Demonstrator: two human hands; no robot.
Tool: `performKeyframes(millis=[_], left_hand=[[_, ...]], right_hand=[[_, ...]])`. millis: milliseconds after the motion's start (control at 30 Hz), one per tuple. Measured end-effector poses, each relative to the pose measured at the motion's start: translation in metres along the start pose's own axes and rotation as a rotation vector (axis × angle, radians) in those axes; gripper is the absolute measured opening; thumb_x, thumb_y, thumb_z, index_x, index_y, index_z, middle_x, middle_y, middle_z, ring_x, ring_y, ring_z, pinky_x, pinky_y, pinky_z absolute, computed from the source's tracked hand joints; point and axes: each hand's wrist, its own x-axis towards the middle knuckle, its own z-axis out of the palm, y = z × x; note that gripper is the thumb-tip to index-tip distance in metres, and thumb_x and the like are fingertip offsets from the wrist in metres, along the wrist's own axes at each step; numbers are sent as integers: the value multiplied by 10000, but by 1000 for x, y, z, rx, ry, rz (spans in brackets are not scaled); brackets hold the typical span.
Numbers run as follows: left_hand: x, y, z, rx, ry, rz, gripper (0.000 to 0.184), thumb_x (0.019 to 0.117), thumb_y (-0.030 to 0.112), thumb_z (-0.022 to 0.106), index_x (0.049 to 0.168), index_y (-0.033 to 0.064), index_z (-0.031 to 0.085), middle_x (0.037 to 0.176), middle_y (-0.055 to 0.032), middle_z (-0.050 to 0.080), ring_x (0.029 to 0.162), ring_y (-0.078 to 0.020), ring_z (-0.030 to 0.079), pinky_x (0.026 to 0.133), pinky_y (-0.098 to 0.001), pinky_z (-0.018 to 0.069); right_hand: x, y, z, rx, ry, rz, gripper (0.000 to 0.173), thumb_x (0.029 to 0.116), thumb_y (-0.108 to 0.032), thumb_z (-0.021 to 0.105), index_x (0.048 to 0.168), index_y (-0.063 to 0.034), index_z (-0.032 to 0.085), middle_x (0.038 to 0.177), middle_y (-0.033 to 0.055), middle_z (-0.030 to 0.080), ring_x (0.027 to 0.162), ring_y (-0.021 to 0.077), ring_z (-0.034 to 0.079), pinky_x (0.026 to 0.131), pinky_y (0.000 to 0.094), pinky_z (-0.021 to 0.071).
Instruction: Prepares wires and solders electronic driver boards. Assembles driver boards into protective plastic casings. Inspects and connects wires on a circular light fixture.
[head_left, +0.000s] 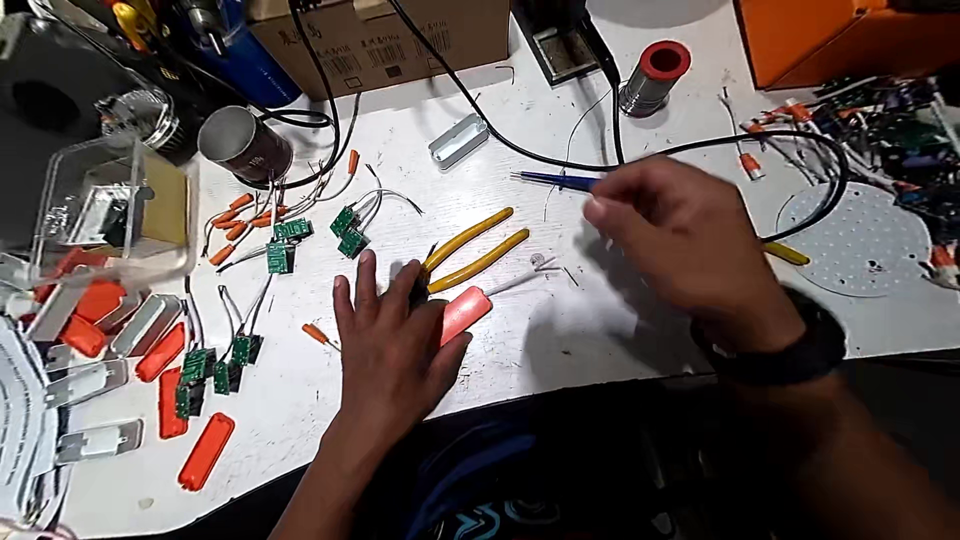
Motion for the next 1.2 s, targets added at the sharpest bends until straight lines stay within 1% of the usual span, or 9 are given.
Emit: performKeyframes(millis=[100,300,433,633,700,833,1033,1100,1200], left_hand=[[1,2,3,-55,98,45,388,944,545,640,1068,203,778,1429,-125,615,1493,-505,297,1177,-770,105],[5,-1,-3,-333,214,78,358,970,483,660,1166,195,740,1232,-15,723,1428,-341,461,1207,-727,133],[7,5,-9,-460,252,121,302,978,447,670,1130,193,727,1086,44,754,1343,-237,557,1219,-697,136],[5,4,-11,-368,270,238,316,968,427,681,1117,151,721,1039,7,751,1270,-219,597,1213,-684,160],[8,2,-12,-285,282,257,326,960,430,689,1118,147,733,1020,1,754,1226,-219,619,1202,-678,186],[17,4,-29,-164,311,284,313,958,420,700,1145,174,747,1046,14,748,1227,-221,605,1195,-671,190],[-5,36,-33,-174,676,290,285,913,491,701,1055,255,629,1003,66,643,1063,-120,581,1052,-389,382],[-7,45,-21,-297,639,244,253,936,460,683,961,209,662,911,47,662,979,-116,603,999,-371,416],[7,48,-8,-722,507,55,359,1006,407,635,1085,64,706,983,-23,725,965,-106,668,920,-336,540]], right_hand=[[-46,20,27,392,61,106,187,958,-229,670,1071,-82,647,768,34,677,581,135,640,510,304,565],[-55,6,88,780,34,-210,612,926,-384,759,1317,53,583,1145,68,668,835,75,668,707,252,603],[-35,-16,96,638,139,-303,211,1008,-161,647,1019,33,728,931,45,695,723,30,630,617,189,553],[-24,-26,90,748,68,56,310,1006,-131,554,714,-85,650,595,-37,578,485,8,470,464,168,372],[-26,-23,95,831,71,107,269,1018,-143,564,779,-62,658,644,-12,607,506,26,503,471,172,404],[-31,-16,89,932,-92,-23,431,989,-239,681,1318,24,590,1049,83,706,694,73,630,587,205,537],[-22,-9,85,1410,53,189,247,1072,-137,496,1195,30,631,938,167,726,722,164,714,636,266,611],[-24,-6,82,1449,77,213,252,1075,-152,492,1194,19,635,946,163,726,734,164,715,650,269,612],[-30,-4,84,1430,59,196,271,1062,-178,538,1228,17,627,981,161,730,770,166,728,680,276,624]])
